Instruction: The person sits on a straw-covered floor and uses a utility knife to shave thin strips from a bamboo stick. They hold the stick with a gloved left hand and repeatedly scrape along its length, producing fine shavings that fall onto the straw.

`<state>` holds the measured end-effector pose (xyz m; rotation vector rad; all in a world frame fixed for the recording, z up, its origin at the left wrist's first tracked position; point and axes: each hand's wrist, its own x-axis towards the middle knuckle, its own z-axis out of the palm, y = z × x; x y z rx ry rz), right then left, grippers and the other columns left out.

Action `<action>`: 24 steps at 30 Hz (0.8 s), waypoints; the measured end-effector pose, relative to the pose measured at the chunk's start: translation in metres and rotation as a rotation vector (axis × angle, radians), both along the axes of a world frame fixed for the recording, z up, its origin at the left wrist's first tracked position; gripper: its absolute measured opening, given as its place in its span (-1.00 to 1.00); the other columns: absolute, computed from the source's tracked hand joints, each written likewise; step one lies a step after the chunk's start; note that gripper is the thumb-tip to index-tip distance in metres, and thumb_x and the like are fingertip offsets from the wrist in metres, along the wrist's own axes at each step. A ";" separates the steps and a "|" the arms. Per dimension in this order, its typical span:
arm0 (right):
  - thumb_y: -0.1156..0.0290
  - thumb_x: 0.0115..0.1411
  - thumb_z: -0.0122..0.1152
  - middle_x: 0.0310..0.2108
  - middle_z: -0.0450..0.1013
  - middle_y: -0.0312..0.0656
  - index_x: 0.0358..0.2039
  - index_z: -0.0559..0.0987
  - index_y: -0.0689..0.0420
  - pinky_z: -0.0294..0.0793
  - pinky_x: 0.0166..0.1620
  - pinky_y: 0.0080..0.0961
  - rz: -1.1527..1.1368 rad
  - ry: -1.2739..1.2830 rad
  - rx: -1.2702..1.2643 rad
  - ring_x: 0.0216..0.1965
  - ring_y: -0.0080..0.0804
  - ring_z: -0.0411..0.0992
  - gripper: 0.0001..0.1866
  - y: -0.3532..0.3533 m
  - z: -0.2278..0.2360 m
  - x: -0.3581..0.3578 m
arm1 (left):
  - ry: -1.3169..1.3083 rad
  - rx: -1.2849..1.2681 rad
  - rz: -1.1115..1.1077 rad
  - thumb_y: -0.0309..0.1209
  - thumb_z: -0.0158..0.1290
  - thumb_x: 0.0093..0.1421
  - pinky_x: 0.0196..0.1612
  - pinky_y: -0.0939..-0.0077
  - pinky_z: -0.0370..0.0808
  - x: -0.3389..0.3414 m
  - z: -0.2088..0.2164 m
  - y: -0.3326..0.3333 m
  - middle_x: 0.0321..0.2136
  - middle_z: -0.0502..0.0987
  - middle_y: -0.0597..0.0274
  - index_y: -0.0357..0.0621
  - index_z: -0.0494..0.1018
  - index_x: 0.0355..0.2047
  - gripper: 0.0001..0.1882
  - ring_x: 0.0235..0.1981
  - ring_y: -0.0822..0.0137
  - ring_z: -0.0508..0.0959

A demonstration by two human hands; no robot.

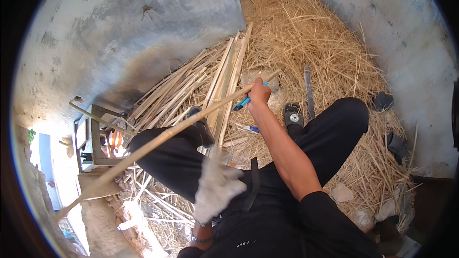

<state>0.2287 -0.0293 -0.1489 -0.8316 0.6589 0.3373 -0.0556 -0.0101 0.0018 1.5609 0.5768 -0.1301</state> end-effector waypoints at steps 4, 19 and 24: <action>0.30 0.34 0.00 -0.58 0.40 -0.03 -0.36 0.39 0.31 0.33 -0.66 -0.36 0.105 0.052 -0.029 -0.70 -0.31 0.34 -0.72 -0.001 -0.032 -0.014 | -0.662 0.375 0.376 -0.36 0.22 0.15 0.20 0.17 0.44 0.071 0.009 0.057 0.11 0.40 0.00 -0.17 -0.05 0.37 -0.11 0.15 0.11 0.43; 0.23 0.42 -0.10 -0.36 0.51 0.33 -0.02 0.34 0.26 0.43 -0.16 0.09 0.708 -0.425 -1.130 -0.26 0.32 0.51 -0.67 -0.056 -0.120 0.037 | -1.004 0.016 0.302 0.17 0.01 0.31 -0.57 0.38 0.43 0.341 -0.015 0.102 -0.70 0.24 0.39 0.01 0.26 -0.56 -0.46 -0.73 0.45 0.23; 0.23 0.43 -0.10 -0.39 0.50 0.34 -0.07 0.35 0.26 0.43 -0.23 0.12 0.705 -0.589 -0.983 -0.31 0.37 0.50 -0.68 -0.029 -0.106 0.043 | -0.903 -0.077 0.396 -0.16 0.19 0.26 -0.60 0.39 0.40 0.346 -0.006 0.113 -0.79 0.06 0.46 0.11 0.16 -0.71 -0.48 -0.76 0.48 0.12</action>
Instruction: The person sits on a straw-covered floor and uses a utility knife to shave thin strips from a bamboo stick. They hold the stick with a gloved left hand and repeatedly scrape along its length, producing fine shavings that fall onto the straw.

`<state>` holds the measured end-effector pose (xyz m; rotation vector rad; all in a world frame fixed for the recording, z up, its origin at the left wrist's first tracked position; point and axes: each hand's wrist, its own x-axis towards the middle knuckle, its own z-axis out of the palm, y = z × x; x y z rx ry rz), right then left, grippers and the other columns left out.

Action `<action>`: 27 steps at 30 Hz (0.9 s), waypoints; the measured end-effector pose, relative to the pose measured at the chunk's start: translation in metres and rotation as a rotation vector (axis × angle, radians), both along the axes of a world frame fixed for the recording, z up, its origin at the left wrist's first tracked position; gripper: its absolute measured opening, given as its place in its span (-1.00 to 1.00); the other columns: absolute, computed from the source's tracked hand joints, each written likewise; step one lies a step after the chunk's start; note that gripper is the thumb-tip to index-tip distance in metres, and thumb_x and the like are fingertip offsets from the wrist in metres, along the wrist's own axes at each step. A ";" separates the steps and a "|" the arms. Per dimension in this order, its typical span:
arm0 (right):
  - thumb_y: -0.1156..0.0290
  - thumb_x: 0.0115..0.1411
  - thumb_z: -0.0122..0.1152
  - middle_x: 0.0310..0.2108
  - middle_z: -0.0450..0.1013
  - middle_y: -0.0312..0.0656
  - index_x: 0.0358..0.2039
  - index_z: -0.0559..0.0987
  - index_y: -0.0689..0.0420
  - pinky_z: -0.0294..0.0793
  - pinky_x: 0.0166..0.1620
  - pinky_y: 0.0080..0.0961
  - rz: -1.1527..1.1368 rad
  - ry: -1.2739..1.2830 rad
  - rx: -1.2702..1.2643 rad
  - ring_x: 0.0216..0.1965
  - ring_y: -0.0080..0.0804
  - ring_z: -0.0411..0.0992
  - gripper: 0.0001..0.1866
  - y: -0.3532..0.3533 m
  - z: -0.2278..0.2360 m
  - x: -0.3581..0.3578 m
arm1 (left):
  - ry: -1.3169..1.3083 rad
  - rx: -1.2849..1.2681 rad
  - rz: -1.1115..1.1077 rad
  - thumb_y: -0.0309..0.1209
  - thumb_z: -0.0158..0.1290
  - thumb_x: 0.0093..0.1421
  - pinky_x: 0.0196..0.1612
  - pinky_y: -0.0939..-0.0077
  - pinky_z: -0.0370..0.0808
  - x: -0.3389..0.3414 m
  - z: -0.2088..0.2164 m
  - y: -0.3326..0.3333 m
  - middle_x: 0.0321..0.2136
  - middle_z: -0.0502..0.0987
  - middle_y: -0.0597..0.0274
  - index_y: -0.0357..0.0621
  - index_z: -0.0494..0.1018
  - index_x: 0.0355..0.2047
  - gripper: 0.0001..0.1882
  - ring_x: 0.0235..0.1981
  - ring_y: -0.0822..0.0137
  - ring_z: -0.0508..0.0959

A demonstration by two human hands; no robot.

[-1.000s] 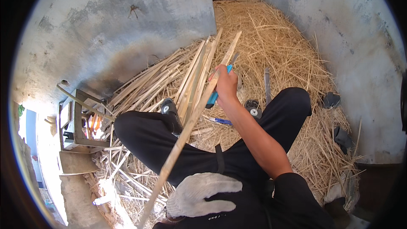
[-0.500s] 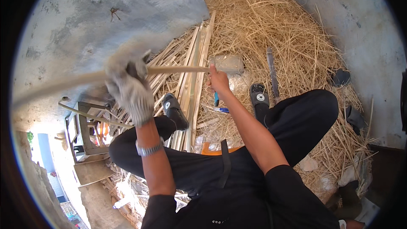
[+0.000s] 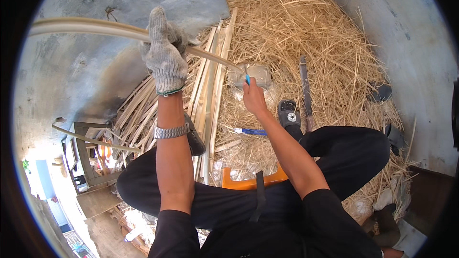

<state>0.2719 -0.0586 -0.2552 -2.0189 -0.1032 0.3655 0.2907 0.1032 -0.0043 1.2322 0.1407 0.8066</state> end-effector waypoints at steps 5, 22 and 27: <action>0.27 0.42 -0.12 -0.35 0.51 0.38 -0.05 0.37 0.29 0.48 -0.15 0.12 0.068 -0.003 -0.095 -0.25 0.38 0.51 -0.68 0.041 0.035 0.011 | -0.027 -0.126 -0.042 -0.28 0.20 0.23 -0.63 0.40 0.33 -0.017 -0.007 0.023 -0.79 0.06 0.45 0.10 0.15 -0.71 -0.51 -0.77 0.48 0.07; 0.21 0.43 -0.09 -0.46 0.49 0.32 -0.01 0.39 0.18 0.42 -0.21 0.11 0.066 -0.051 0.117 -0.31 0.36 0.50 -0.69 0.029 0.012 -0.006 | -0.048 -0.129 -0.023 -0.32 0.13 0.25 -0.68 0.49 0.08 -0.019 -0.003 0.006 -0.78 0.07 0.48 0.07 0.20 -0.69 -0.58 -0.78 0.50 0.03; 0.24 0.42 -0.10 -0.46 0.48 0.33 -0.02 0.37 0.21 0.44 -0.24 0.15 0.041 -0.037 -0.054 -0.32 0.41 0.48 -0.69 0.038 -0.001 -0.006 | -0.024 -0.105 -0.080 -0.32 0.16 0.22 -0.64 0.46 0.17 -0.020 0.001 0.008 -0.76 0.12 0.46 0.02 0.25 -0.61 -0.66 -0.75 0.48 0.11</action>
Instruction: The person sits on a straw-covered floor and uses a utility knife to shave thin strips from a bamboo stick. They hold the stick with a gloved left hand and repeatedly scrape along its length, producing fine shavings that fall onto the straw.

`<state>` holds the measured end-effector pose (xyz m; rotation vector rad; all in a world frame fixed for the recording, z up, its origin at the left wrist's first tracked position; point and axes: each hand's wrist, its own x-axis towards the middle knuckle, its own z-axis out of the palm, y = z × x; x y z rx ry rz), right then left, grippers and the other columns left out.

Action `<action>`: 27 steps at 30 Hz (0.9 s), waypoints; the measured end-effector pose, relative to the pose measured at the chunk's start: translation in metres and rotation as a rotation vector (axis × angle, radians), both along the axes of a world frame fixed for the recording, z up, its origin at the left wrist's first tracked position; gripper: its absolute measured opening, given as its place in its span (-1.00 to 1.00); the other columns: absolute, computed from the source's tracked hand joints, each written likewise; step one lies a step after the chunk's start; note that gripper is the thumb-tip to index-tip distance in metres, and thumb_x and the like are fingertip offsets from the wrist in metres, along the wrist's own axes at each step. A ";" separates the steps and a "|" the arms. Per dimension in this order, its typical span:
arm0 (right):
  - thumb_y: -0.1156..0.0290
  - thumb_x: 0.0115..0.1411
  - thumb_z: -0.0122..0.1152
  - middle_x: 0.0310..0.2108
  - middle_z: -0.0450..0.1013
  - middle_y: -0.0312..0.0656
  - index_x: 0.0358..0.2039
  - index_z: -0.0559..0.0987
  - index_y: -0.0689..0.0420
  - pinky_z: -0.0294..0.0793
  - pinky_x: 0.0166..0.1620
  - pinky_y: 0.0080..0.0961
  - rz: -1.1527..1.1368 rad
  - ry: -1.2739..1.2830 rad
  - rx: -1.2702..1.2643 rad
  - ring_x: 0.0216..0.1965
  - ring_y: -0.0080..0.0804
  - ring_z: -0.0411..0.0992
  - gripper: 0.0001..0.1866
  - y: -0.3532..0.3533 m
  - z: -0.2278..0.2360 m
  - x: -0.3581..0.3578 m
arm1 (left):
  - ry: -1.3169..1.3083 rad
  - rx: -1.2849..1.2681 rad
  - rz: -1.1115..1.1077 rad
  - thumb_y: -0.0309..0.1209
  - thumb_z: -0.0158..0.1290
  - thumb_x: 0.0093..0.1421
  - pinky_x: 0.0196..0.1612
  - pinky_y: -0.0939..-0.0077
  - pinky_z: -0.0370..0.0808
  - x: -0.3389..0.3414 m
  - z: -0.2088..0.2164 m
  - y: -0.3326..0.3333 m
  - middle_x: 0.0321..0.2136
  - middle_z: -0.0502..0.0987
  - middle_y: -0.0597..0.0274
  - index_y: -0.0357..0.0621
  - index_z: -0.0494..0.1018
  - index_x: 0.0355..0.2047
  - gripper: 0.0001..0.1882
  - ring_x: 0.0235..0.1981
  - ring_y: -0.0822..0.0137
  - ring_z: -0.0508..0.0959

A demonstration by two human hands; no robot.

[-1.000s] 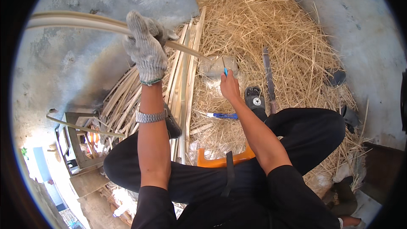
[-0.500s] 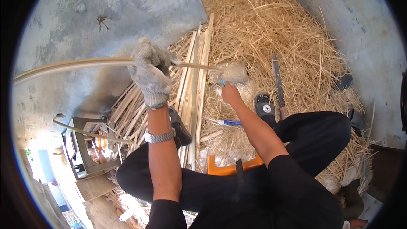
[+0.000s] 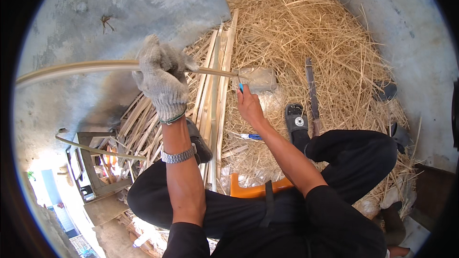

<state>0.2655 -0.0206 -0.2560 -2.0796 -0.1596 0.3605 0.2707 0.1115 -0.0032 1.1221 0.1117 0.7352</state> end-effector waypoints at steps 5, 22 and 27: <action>0.29 0.39 -0.06 -0.40 0.53 0.30 -0.04 0.38 0.29 0.51 -0.22 0.13 0.106 -0.026 -0.078 -0.32 0.33 0.52 -0.69 0.000 -0.008 0.028 | 0.169 -0.178 0.334 -0.28 0.15 0.21 -0.57 0.35 0.36 0.000 -0.010 0.021 -0.67 0.20 0.41 -0.01 0.33 -0.50 -0.75 -0.65 0.43 0.29; 0.24 0.44 -0.11 -0.52 0.47 0.34 -0.07 0.31 0.22 0.44 -0.30 0.16 0.055 -0.090 0.098 -0.38 0.39 0.48 -0.72 -0.012 -0.009 0.006 | -0.002 -0.151 0.151 -0.40 -0.10 0.25 -0.69 0.41 0.22 -0.028 -0.012 0.034 -0.79 -0.03 0.40 0.07 0.04 -0.69 -0.61 -0.79 0.45 0.00; 0.24 0.42 -0.10 -0.50 0.48 0.34 -0.04 0.30 0.21 0.49 -0.32 0.20 0.127 -0.030 -0.119 -0.38 0.37 0.50 -0.71 0.007 -0.001 0.003 | -0.004 -0.135 0.191 -0.37 -0.05 0.26 -0.66 0.42 0.13 -0.030 -0.022 0.040 -0.78 -0.03 0.40 0.07 0.04 -0.68 -0.59 -0.77 0.43 -0.01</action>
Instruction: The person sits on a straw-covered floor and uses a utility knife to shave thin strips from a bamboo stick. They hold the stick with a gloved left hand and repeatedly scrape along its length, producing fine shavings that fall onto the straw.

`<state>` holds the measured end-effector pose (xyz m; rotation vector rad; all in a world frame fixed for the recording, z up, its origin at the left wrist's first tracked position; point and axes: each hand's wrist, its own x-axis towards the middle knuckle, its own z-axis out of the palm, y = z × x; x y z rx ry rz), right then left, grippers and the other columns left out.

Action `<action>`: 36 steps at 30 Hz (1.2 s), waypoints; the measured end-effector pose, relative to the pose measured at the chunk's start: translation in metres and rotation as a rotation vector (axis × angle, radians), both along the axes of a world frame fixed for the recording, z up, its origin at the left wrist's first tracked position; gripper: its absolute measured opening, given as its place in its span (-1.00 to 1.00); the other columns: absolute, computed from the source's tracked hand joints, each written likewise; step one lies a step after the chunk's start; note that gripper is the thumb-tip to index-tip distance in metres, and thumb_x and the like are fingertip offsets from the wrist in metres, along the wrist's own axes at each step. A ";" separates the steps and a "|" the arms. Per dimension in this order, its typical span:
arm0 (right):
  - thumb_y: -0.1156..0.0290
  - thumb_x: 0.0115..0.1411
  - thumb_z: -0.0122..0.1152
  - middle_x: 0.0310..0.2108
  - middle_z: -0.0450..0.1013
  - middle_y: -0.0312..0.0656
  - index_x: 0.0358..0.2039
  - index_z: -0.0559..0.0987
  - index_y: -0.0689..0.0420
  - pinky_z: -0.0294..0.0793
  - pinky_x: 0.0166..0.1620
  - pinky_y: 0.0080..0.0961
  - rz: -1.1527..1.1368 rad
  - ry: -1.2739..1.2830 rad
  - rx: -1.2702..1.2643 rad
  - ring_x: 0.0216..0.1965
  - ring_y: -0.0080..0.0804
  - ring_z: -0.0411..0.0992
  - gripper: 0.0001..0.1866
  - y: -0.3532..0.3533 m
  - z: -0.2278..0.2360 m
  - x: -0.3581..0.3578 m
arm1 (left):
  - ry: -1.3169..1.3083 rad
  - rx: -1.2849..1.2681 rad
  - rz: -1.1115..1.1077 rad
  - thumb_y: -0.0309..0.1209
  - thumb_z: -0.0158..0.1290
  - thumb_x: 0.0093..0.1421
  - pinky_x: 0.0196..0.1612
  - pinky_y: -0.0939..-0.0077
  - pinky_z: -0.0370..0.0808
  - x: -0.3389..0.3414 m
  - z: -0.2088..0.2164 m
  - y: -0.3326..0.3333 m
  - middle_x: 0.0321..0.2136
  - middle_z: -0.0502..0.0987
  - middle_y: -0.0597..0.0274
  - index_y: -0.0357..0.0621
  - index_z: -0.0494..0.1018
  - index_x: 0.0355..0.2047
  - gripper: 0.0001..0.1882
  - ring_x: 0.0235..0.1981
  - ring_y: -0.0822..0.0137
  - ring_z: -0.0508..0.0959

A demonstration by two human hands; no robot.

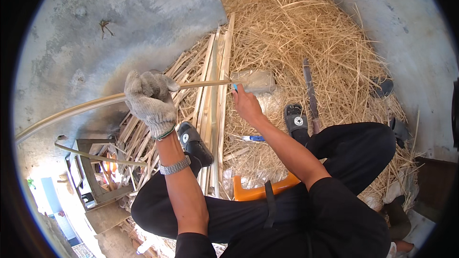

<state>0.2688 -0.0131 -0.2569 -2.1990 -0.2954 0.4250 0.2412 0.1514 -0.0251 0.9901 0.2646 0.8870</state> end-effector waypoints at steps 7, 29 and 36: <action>0.31 0.39 -0.07 -0.42 0.52 0.30 -0.01 0.33 0.22 0.53 -0.25 0.14 0.029 -0.148 -0.194 -0.32 0.28 0.55 -0.72 0.021 -0.036 0.026 | -0.014 0.086 0.039 -0.31 -0.03 0.28 -0.71 0.41 0.24 -0.008 0.000 0.013 -0.80 -0.02 0.42 0.07 0.07 -0.70 -0.57 -0.81 0.45 0.00; 0.19 0.41 -0.07 -0.51 0.51 0.25 -0.05 0.37 0.18 0.49 -0.31 0.11 -0.252 0.067 -0.096 -0.42 0.32 0.51 -0.69 -0.036 -0.104 -0.020 | -0.125 0.221 -0.197 -0.32 -0.12 0.30 -0.77 0.43 0.27 -0.003 -0.014 0.005 -0.81 -0.02 0.44 0.08 0.06 -0.70 -0.58 -0.82 0.48 0.00; 0.23 0.38 -0.05 -0.44 0.54 0.19 0.01 0.45 0.21 0.56 -0.25 -0.02 0.065 -0.098 -0.299 -0.34 0.14 0.57 -0.65 -0.010 -0.142 0.015 | -0.110 0.209 -0.127 -0.34 -0.10 0.31 -0.75 0.48 0.26 0.002 -0.003 -0.004 -0.80 0.01 0.46 0.08 0.07 -0.70 -0.58 -0.81 0.52 0.02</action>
